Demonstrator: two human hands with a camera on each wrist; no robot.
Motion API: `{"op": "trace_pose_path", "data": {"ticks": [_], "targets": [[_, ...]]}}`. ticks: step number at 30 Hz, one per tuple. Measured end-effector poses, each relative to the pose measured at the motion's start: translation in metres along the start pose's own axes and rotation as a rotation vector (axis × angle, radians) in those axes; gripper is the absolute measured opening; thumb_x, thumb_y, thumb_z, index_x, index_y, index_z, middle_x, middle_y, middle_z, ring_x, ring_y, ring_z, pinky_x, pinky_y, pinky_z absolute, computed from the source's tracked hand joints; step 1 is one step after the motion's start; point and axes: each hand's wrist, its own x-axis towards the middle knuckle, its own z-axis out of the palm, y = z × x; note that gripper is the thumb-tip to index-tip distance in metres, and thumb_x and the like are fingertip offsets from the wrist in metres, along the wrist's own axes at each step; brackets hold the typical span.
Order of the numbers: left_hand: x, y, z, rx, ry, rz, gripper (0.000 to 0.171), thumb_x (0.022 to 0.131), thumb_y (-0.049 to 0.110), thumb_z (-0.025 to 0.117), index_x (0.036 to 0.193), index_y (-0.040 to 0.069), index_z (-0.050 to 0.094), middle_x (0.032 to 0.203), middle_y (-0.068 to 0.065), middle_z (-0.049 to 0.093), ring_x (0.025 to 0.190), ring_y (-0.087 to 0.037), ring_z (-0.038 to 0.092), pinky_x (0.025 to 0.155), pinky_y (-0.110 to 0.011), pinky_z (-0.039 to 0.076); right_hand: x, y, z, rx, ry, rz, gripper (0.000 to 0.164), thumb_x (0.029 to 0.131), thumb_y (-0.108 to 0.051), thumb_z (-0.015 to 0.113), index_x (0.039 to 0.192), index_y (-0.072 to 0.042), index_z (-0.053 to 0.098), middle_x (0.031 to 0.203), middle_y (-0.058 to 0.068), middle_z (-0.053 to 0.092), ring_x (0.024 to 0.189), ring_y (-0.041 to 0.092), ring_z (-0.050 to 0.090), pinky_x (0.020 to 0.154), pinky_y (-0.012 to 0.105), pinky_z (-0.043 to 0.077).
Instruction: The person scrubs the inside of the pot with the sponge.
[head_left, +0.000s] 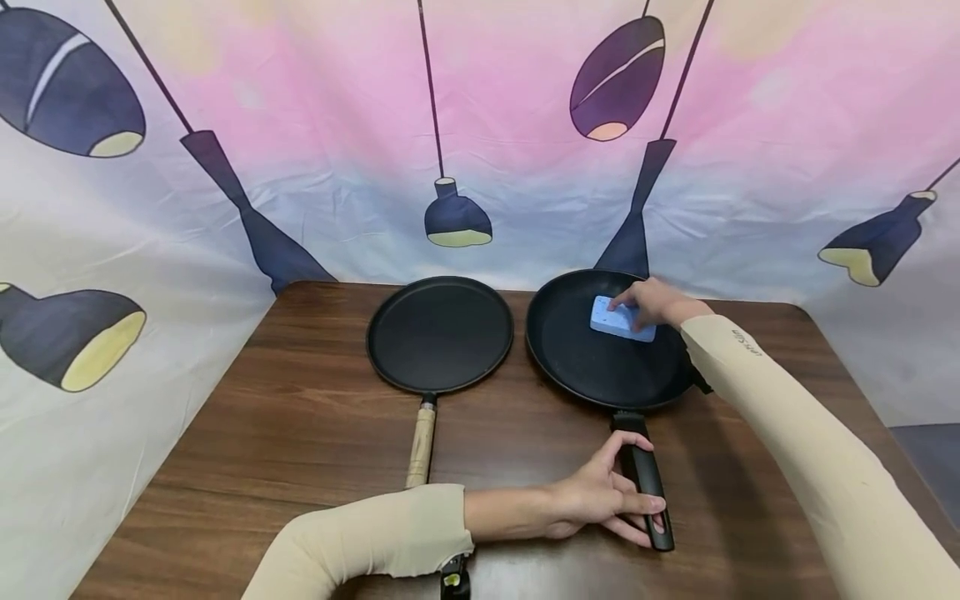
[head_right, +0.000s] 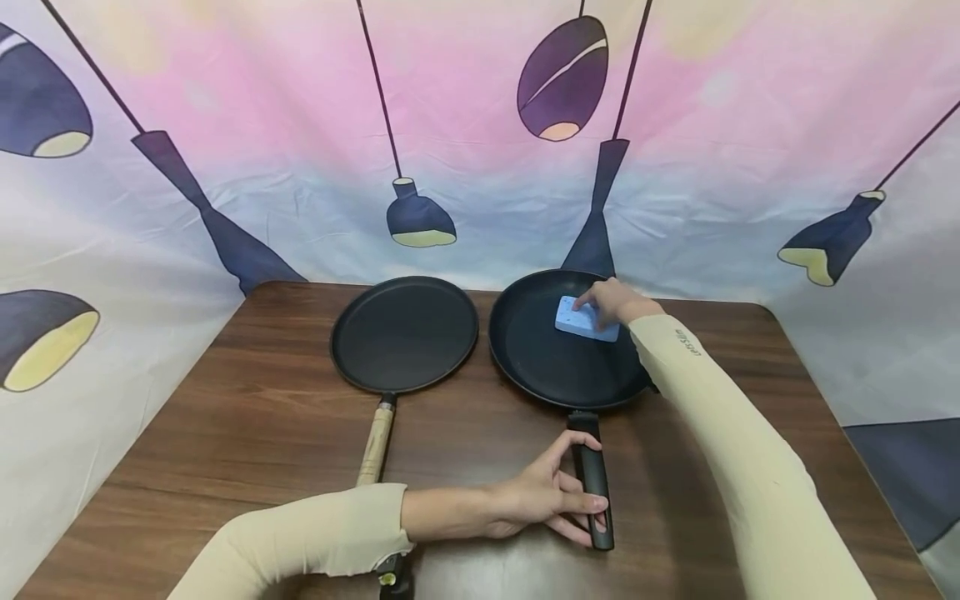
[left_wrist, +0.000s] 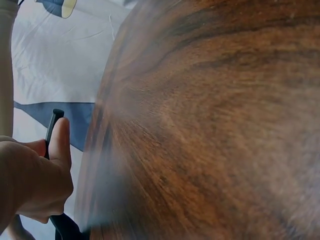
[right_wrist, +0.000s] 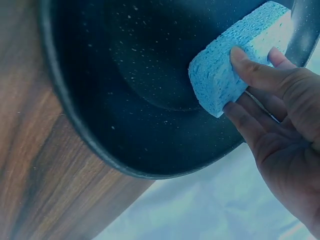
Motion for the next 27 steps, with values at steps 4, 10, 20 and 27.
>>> {"op": "trace_pose_path", "data": {"ticks": [4,10,20,27], "targets": [[0.001,0.003,-0.003,0.009,0.005,0.004,0.054,0.088,-0.004,0.062,0.127,0.026,0.039,0.079,-0.015,0.066,0.068,-0.023,0.066,0.067,-0.044,0.06,-0.003,0.0,0.003,0.024,0.002,-0.011,0.053,0.075,0.005,0.075,0.124,-0.013,0.065,0.128,0.028,0.055,0.119,0.04,0.051,0.083,0.042,0.056],[0.001,0.004,-0.003,0.018,0.008,0.001,0.053,0.089,-0.003,0.062,0.126,0.027,0.039,0.079,-0.015,0.067,0.072,-0.026,0.068,0.066,-0.043,0.06,-0.02,-0.003,0.007,-0.009,-0.037,-0.058,0.054,0.076,-0.003,0.077,0.126,-0.015,0.063,0.127,0.027,0.056,0.12,0.039,0.052,0.088,0.046,0.054],[0.001,0.003,0.001,0.011,0.007,-0.02,0.052,0.089,-0.001,0.063,0.126,0.027,0.039,0.081,-0.016,0.068,0.074,-0.027,0.068,0.067,-0.043,0.06,-0.065,-0.015,0.025,-0.035,-0.018,-0.26,0.054,0.073,-0.007,0.081,0.124,-0.015,0.064,0.124,0.022,0.06,0.097,0.03,0.065,0.073,0.036,0.058],[-0.001,0.0,-0.001,0.014,-0.006,-0.013,0.053,0.089,-0.002,0.063,0.127,0.027,0.038,0.082,-0.016,0.068,0.071,-0.024,0.067,0.066,-0.042,0.06,-0.074,-0.008,0.037,-0.074,0.022,-0.322,0.062,0.074,-0.009,0.081,0.131,-0.018,0.058,0.102,0.014,0.068,0.072,0.01,0.058,0.057,0.019,0.046]]}}
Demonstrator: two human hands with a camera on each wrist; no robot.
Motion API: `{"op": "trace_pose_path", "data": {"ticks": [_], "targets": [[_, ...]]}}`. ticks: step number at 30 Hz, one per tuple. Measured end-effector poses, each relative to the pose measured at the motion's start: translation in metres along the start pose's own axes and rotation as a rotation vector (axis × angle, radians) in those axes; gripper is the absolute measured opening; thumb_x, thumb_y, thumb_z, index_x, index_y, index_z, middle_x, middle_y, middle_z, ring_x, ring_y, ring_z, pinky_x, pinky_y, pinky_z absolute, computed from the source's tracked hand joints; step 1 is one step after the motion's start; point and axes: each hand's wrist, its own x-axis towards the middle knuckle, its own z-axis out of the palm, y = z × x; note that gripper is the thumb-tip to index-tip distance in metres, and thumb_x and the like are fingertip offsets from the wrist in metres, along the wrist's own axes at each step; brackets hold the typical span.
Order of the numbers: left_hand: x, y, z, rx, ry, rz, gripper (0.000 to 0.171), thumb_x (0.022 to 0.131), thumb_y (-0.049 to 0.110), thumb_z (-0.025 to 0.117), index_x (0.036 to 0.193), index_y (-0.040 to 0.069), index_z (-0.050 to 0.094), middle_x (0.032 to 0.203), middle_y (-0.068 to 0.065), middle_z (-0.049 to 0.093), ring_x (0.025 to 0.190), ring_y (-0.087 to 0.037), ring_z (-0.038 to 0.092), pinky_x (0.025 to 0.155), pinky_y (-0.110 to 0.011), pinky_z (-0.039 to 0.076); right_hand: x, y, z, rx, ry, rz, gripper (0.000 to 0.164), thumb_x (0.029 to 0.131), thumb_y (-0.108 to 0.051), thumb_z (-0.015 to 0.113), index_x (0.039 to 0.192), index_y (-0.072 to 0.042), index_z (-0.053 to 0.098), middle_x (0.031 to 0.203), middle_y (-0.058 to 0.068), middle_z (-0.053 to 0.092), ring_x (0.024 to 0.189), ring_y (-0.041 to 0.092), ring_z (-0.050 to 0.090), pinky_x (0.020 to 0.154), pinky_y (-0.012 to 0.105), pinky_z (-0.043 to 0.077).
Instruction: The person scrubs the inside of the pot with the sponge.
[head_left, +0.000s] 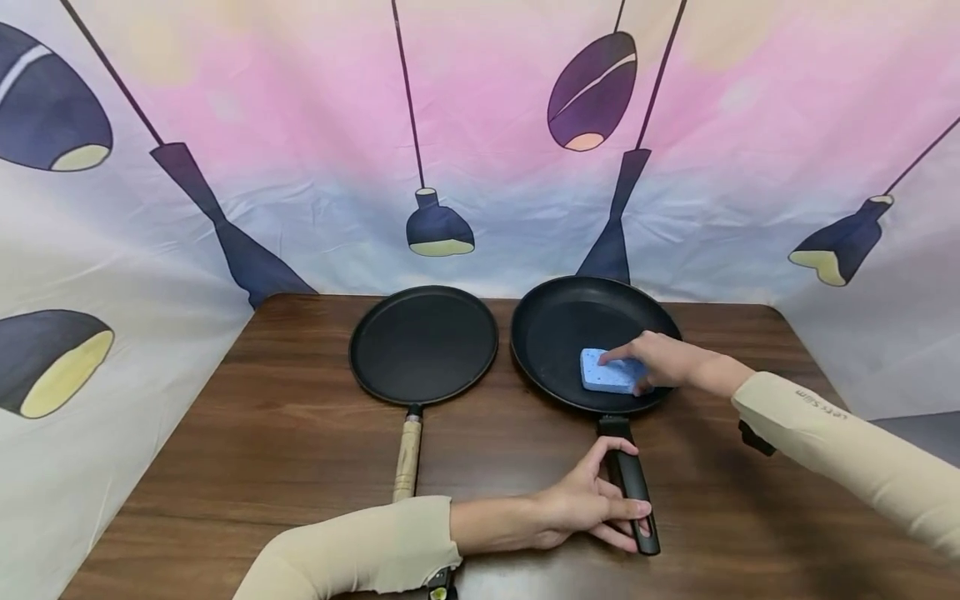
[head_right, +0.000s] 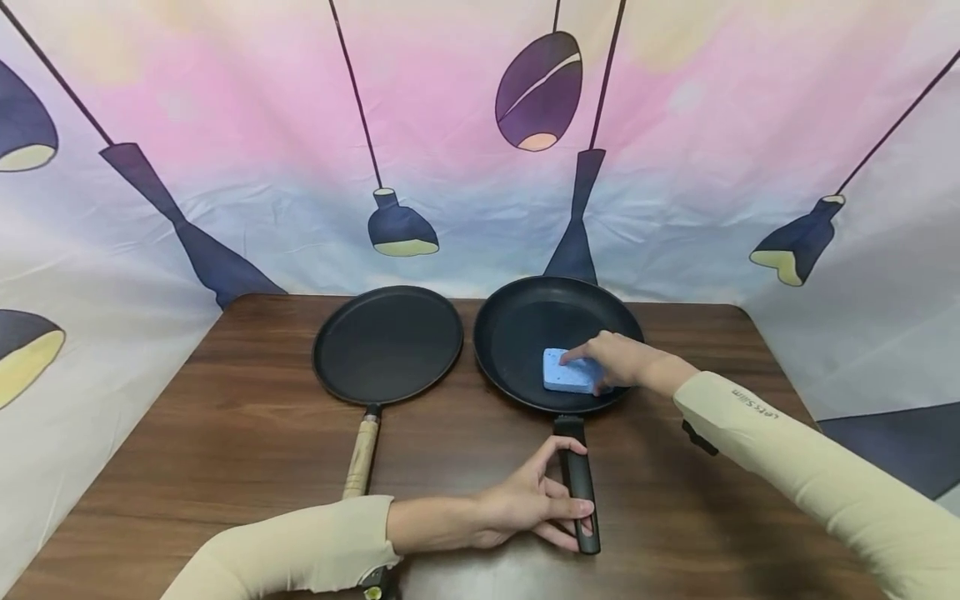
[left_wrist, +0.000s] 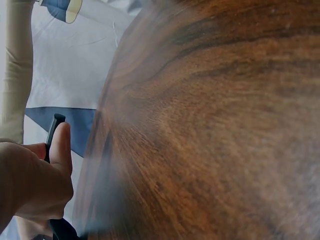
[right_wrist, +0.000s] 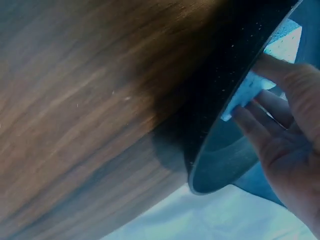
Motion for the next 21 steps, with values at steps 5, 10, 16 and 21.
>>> {"op": "trace_pose_path", "data": {"ticks": [5,10,16,21], "targets": [[0.0,-0.001,-0.002,-0.011,-0.013,-0.018,0.054,0.089,-0.001,0.062,0.127,0.029,0.038,0.082,-0.015,0.068,0.068,-0.02,0.066,0.067,-0.04,0.06,0.018,0.018,-0.004,0.014,0.054,0.032,0.061,0.073,-0.006,0.081,0.129,-0.015,0.06,0.126,0.023,0.059,0.098,0.026,0.064,0.069,0.03,0.056],[-0.002,-0.002,0.0,-0.016,-0.012,-0.019,0.055,0.089,-0.002,0.062,0.127,0.03,0.039,0.079,-0.013,0.067,0.066,-0.019,0.066,0.065,-0.039,0.06,0.045,0.037,-0.015,-0.001,0.033,0.154,0.062,0.077,-0.005,0.078,0.134,-0.015,0.056,0.117,0.027,0.06,0.076,0.024,0.061,0.062,0.03,0.051],[-0.004,-0.004,0.0,-0.026,-0.013,-0.007,0.055,0.089,-0.003,0.062,0.127,0.029,0.038,0.079,-0.012,0.067,0.066,-0.018,0.065,0.065,-0.039,0.06,0.072,0.049,-0.026,0.012,0.01,0.28,0.06,0.074,-0.01,0.081,0.129,-0.015,0.059,0.129,0.025,0.054,0.091,0.028,0.057,0.063,0.027,0.046],[-0.001,0.0,-0.001,-0.024,-0.024,0.013,0.055,0.089,-0.003,0.061,0.127,0.028,0.038,0.08,-0.012,0.067,0.067,-0.019,0.065,0.066,-0.039,0.06,0.078,0.053,-0.032,0.019,-0.01,0.33,0.06,0.073,-0.013,0.083,0.128,-0.017,0.06,0.129,0.025,0.054,0.106,0.035,0.056,0.07,0.031,0.052]]}}
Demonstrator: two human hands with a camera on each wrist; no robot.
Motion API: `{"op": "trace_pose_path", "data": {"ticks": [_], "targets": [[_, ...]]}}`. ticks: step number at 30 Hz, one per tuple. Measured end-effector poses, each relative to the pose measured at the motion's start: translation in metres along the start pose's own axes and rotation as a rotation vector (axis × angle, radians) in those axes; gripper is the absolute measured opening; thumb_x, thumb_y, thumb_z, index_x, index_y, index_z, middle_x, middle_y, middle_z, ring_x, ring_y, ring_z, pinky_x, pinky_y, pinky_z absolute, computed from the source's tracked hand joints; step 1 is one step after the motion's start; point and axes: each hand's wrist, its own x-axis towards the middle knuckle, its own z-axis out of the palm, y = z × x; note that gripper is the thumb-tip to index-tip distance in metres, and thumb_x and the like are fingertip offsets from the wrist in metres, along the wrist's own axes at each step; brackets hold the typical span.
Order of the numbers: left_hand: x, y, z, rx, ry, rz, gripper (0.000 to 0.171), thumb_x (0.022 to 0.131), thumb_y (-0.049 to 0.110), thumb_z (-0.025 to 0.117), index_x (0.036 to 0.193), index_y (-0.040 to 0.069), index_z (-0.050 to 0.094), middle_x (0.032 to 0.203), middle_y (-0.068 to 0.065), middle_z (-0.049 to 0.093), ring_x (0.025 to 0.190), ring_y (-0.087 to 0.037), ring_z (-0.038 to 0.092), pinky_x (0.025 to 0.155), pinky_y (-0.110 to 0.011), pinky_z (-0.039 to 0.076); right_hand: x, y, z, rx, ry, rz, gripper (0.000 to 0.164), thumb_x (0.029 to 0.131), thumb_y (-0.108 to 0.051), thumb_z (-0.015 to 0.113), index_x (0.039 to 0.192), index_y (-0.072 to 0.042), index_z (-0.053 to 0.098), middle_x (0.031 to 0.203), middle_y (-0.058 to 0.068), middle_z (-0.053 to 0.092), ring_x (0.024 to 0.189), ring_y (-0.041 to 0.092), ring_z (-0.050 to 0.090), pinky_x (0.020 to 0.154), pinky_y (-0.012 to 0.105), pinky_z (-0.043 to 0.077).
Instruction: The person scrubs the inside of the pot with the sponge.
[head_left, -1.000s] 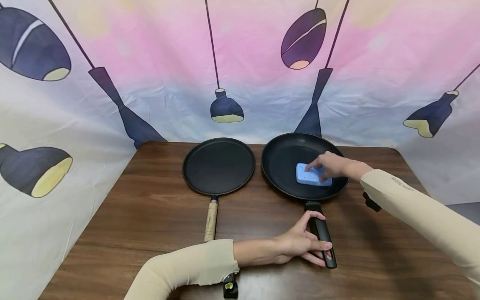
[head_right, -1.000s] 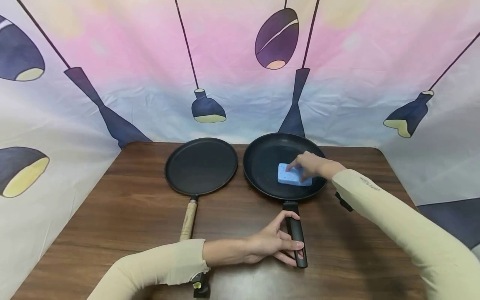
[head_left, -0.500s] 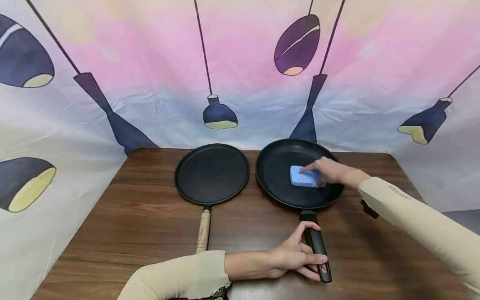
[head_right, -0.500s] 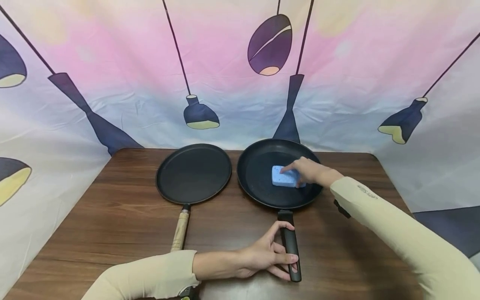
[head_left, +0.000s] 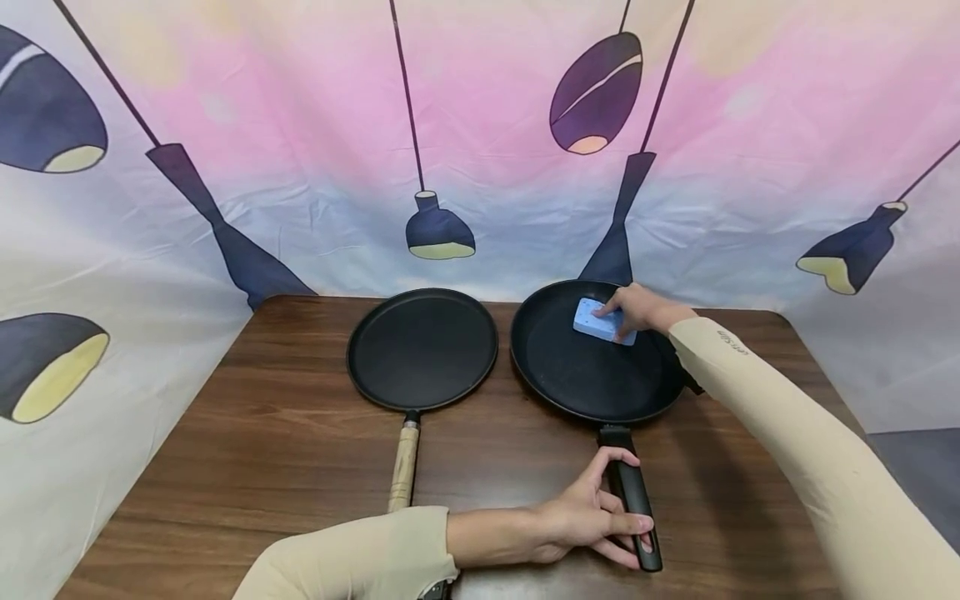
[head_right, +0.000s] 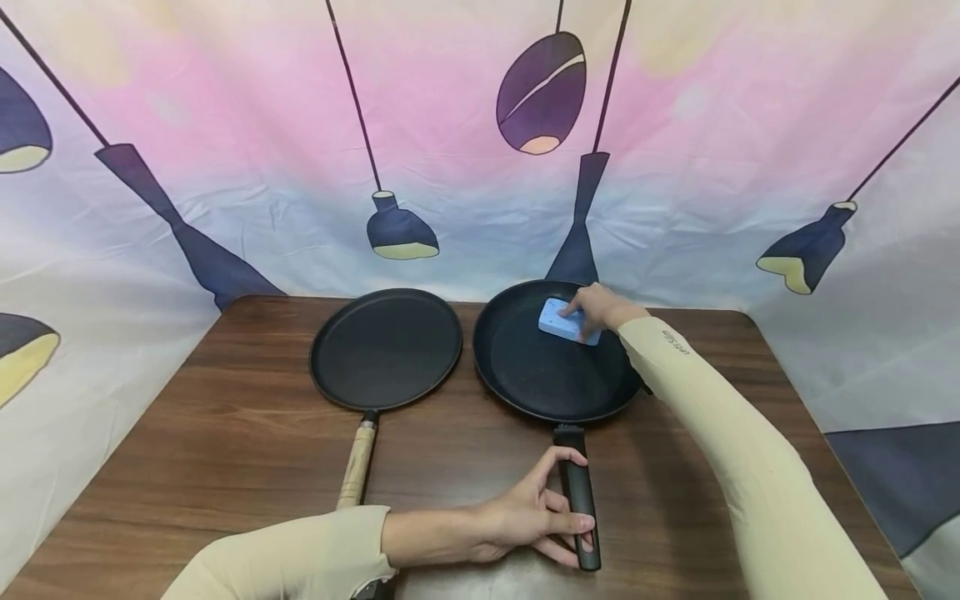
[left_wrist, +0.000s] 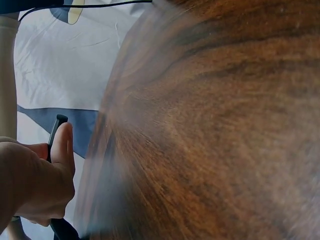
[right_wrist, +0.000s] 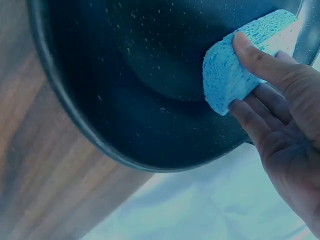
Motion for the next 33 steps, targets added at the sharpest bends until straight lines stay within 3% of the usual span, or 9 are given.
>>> {"op": "trace_pose_path", "data": {"ticks": [4,7,12,16,20,26,30,33], "targets": [[-0.002,0.0,0.0,0.018,0.012,0.013,0.055,0.089,-0.003,0.062,0.128,0.027,0.038,0.08,-0.012,0.066,0.068,-0.02,0.066,0.065,-0.04,0.06,-0.007,-0.002,0.001,0.0,-0.002,0.032,0.061,0.074,-0.014,0.082,0.129,-0.017,0.058,0.132,0.025,0.052,0.115,0.039,0.051,0.074,0.035,0.053],[-0.003,0.001,0.0,0.035,0.021,0.014,0.055,0.089,-0.003,0.062,0.129,0.026,0.038,0.08,-0.012,0.066,0.068,-0.021,0.066,0.064,-0.041,0.06,-0.017,-0.006,0.002,-0.051,-0.022,0.02,0.06,0.076,-0.016,0.081,0.131,-0.014,0.057,0.129,0.024,0.055,0.113,0.039,0.053,0.074,0.037,0.052],[-0.004,0.003,-0.001,0.05,0.035,0.006,0.056,0.088,-0.003,0.063,0.129,0.027,0.038,0.081,-0.014,0.066,0.071,-0.025,0.068,0.064,-0.041,0.06,-0.045,-0.014,0.007,-0.09,-0.035,-0.074,0.058,0.077,-0.018,0.08,0.13,-0.008,0.058,0.114,0.021,0.063,0.084,0.024,0.062,0.064,0.031,0.051],[-0.004,0.004,-0.002,0.073,0.046,0.003,0.056,0.089,-0.002,0.063,0.13,0.027,0.037,0.083,-0.014,0.067,0.077,-0.03,0.069,0.066,-0.043,0.06,-0.073,-0.019,0.016,-0.058,-0.019,-0.147,0.059,0.074,-0.019,0.082,0.127,-0.007,0.06,0.093,0.015,0.067,0.057,0.01,0.05,0.051,0.022,0.041],[-0.003,0.006,-0.003,0.079,0.06,0.005,0.056,0.089,-0.002,0.063,0.129,0.027,0.038,0.084,-0.015,0.067,0.078,-0.032,0.069,0.066,-0.045,0.06,-0.091,-0.031,0.023,-0.06,0.013,-0.24,0.058,0.073,-0.019,0.083,0.126,-0.007,0.061,0.075,0.008,0.064,0.047,0.006,0.04,0.046,0.019,0.035],[-0.002,0.007,-0.005,0.073,0.06,-0.001,0.055,0.089,-0.001,0.063,0.129,0.027,0.038,0.084,-0.015,0.067,0.083,-0.037,0.068,0.067,-0.045,0.06,-0.094,-0.065,0.037,-0.058,0.089,-0.419,0.054,0.075,-0.006,0.08,0.125,-0.009,0.062,0.106,0.012,0.07,0.056,0.006,0.056,0.049,0.017,0.045],[-0.002,0.006,-0.005,0.073,0.05,-0.019,0.056,0.089,-0.001,0.063,0.129,0.028,0.038,0.083,-0.014,0.066,0.078,-0.032,0.069,0.067,-0.046,0.06,-0.08,-0.082,0.045,-0.062,0.158,-0.408,0.056,0.075,-0.004,0.079,0.128,-0.011,0.06,0.119,0.018,0.064,0.057,0.012,0.06,0.043,0.016,0.039],[-0.003,0.006,-0.003,0.068,0.033,-0.037,0.055,0.089,-0.002,0.062,0.127,0.029,0.037,0.081,-0.014,0.065,0.07,-0.024,0.067,0.066,-0.043,0.06,-0.064,-0.087,0.045,-0.072,0.15,-0.363,0.059,0.078,-0.003,0.076,0.133,-0.014,0.056,0.133,0.021,0.054,0.07,0.024,0.065,0.042,0.017,0.039]]}}
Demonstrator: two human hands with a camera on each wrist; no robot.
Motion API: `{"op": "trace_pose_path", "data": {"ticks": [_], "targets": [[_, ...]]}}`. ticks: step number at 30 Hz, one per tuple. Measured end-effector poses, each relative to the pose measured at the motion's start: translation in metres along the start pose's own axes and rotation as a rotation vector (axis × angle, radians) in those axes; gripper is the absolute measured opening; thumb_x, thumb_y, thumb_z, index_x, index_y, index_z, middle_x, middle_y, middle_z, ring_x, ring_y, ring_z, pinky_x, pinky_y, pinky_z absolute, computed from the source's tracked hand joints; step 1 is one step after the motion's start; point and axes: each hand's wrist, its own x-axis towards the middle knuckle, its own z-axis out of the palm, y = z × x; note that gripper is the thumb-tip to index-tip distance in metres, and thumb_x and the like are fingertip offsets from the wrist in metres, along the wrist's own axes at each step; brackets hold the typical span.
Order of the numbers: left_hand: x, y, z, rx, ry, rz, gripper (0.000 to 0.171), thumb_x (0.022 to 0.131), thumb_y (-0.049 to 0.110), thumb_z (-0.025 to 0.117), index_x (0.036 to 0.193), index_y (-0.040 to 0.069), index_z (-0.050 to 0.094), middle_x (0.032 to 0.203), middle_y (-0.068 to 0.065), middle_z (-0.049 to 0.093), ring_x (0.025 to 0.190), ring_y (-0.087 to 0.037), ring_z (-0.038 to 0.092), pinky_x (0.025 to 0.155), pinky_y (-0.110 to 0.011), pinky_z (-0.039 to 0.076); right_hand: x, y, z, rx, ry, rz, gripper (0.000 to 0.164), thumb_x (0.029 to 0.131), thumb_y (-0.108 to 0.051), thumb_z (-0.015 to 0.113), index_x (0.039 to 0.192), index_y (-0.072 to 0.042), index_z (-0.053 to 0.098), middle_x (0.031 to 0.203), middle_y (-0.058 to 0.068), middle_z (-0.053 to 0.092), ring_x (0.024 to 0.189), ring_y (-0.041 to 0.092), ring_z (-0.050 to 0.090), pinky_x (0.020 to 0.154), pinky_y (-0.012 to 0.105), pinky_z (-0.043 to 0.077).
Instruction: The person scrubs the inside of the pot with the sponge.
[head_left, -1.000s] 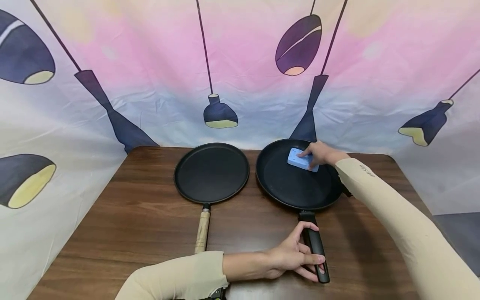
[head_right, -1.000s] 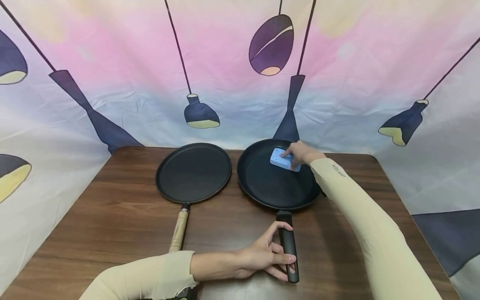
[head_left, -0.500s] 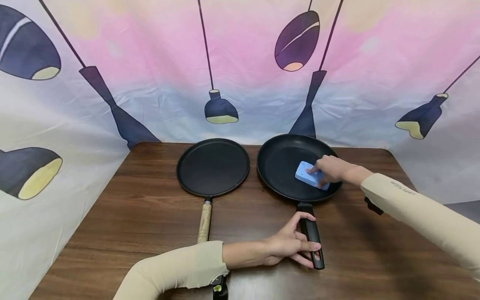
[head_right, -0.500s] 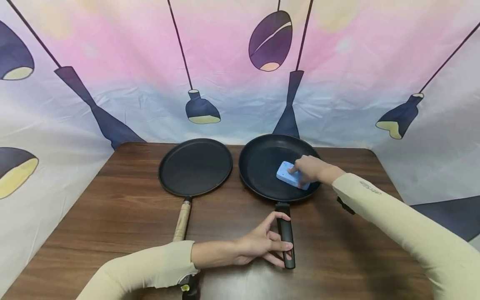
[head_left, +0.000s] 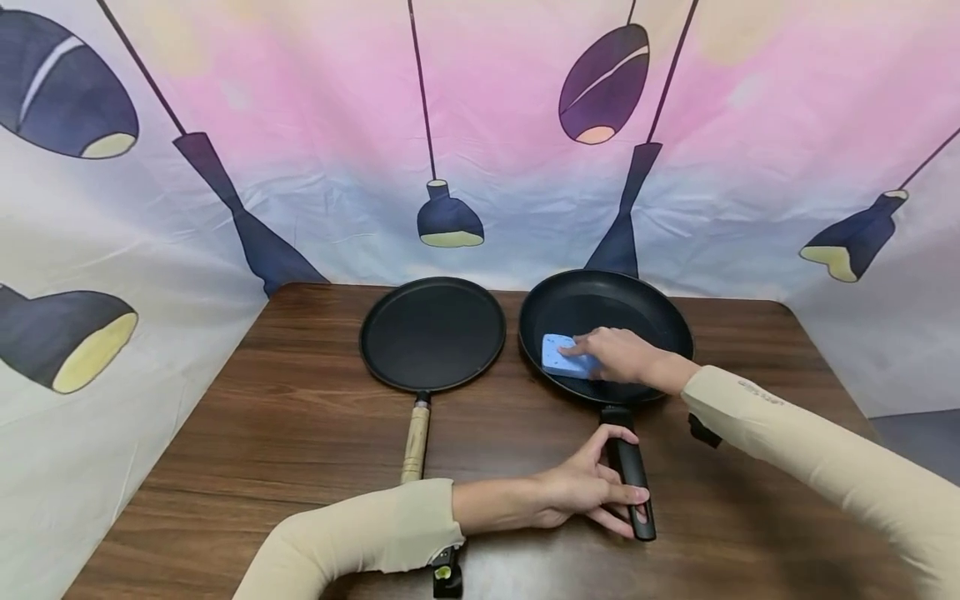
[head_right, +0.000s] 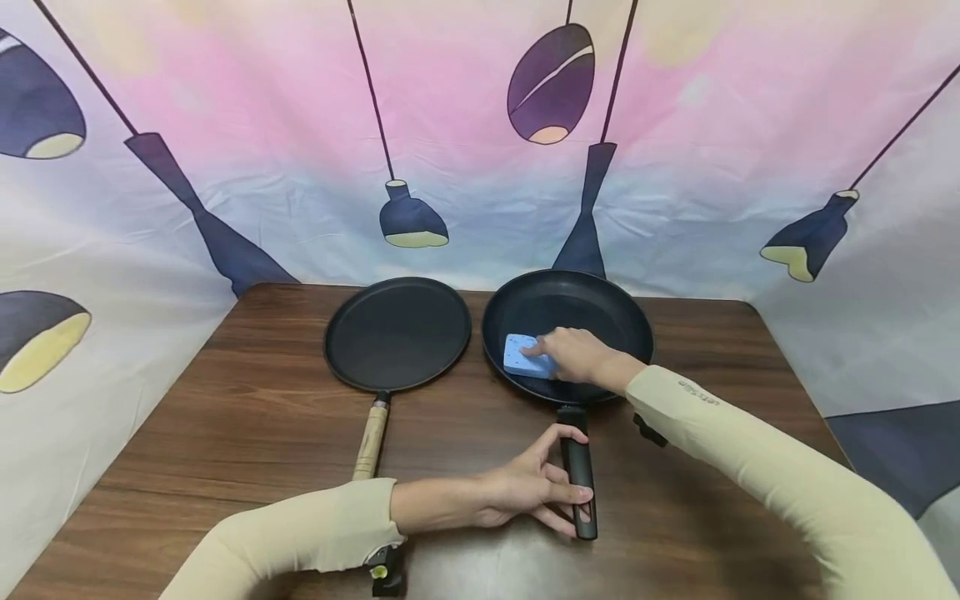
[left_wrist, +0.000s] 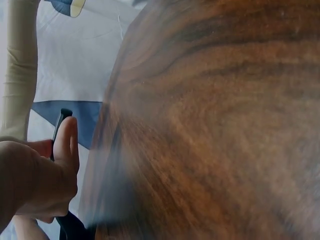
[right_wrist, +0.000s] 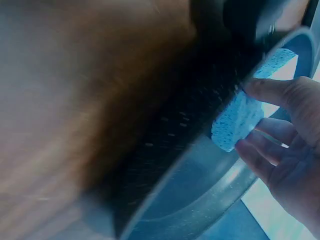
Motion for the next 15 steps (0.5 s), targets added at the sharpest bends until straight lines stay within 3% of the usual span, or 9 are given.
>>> {"op": "trace_pose_path", "data": {"ticks": [3,6,8,10,15], "targets": [[0.001,0.001,0.001,-0.011,-0.023,-0.021,0.054,0.089,-0.003,0.061,0.125,0.028,0.037,0.079,-0.014,0.065,0.067,-0.021,0.065,0.064,-0.04,0.061,0.02,0.009,-0.001,-0.008,-0.028,0.034,0.06,0.082,-0.002,0.072,0.137,-0.016,0.051,0.139,0.023,0.047,0.074,0.027,0.066,0.049,0.021,0.049],[0.003,0.001,0.002,-0.024,-0.05,-0.029,0.053,0.09,-0.003,0.061,0.125,0.028,0.037,0.081,-0.015,0.065,0.068,-0.022,0.065,0.066,-0.041,0.06,0.037,0.022,-0.006,-0.006,-0.026,0.053,0.06,0.082,-0.001,0.072,0.137,-0.018,0.052,0.14,0.023,0.045,0.088,0.028,0.066,0.067,0.032,0.058],[0.004,0.0,0.0,-0.024,-0.087,-0.04,0.054,0.091,-0.003,0.059,0.127,0.03,0.036,0.087,-0.017,0.067,0.075,-0.026,0.067,0.068,-0.041,0.06,0.045,0.033,-0.009,-0.017,-0.004,0.059,0.06,0.081,0.001,0.073,0.135,-0.019,0.054,0.138,0.02,0.046,0.109,0.03,0.057,0.079,0.038,0.057],[0.006,0.0,-0.002,-0.019,-0.126,-0.055,0.054,0.093,-0.003,0.056,0.129,0.032,0.037,0.095,-0.02,0.069,0.085,-0.031,0.068,0.07,-0.041,0.06,0.051,0.042,-0.013,-0.018,0.018,0.075,0.059,0.08,0.002,0.073,0.133,-0.02,0.056,0.135,0.019,0.046,0.12,0.034,0.046,0.082,0.043,0.054],[0.01,0.001,-0.009,-0.002,-0.185,-0.077,0.053,0.095,-0.002,0.053,0.131,0.033,0.039,0.106,-0.021,0.068,0.102,-0.039,0.064,0.071,-0.038,0.06,0.06,0.062,-0.021,-0.094,0.048,0.156,0.056,0.082,0.003,0.07,0.13,-0.022,0.059,0.13,0.019,0.042,0.117,0.035,0.039,0.08,0.055,0.048]]}}
